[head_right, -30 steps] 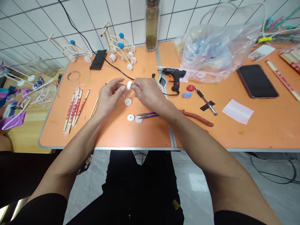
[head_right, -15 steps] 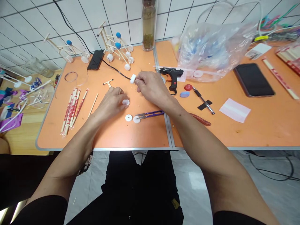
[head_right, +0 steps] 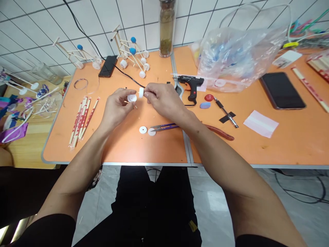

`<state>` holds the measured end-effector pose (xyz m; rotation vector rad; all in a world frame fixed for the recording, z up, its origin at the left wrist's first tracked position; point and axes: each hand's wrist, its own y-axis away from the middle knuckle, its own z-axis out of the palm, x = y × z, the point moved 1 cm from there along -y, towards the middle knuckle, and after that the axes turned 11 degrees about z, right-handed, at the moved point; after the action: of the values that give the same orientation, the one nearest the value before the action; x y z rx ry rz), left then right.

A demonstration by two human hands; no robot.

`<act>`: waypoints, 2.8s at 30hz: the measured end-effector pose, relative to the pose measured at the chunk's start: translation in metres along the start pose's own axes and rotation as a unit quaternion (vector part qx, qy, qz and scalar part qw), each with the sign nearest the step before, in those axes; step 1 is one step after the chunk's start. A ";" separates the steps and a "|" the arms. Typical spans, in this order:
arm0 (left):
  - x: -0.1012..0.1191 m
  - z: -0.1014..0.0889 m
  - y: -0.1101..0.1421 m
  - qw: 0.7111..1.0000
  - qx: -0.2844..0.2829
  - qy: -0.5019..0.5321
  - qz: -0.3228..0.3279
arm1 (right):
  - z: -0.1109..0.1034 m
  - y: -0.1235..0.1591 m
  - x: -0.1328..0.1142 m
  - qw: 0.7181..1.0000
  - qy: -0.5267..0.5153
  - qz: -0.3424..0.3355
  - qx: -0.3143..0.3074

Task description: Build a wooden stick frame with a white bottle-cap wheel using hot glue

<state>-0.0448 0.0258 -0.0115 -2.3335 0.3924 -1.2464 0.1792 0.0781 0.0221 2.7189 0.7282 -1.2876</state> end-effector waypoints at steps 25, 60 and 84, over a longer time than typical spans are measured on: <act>0.013 0.005 -0.001 0.984 0.011 0.170 -0.057 | 0.009 0.003 0.004 0.993 0.100 -0.068 0.000; 0.006 0.003 -0.005 0.969 0.017 0.229 -0.094 | 0.015 0.009 -0.006 0.975 0.204 -0.089 -0.025; -0.007 0.002 -0.001 0.956 0.035 0.291 -0.015 | 0.013 0.012 -0.012 0.965 0.257 -0.027 0.030</act>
<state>-0.0469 0.0300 -0.0168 -1.8796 0.4888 -1.9222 0.1686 0.0600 0.0206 3.1358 0.8060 -0.6055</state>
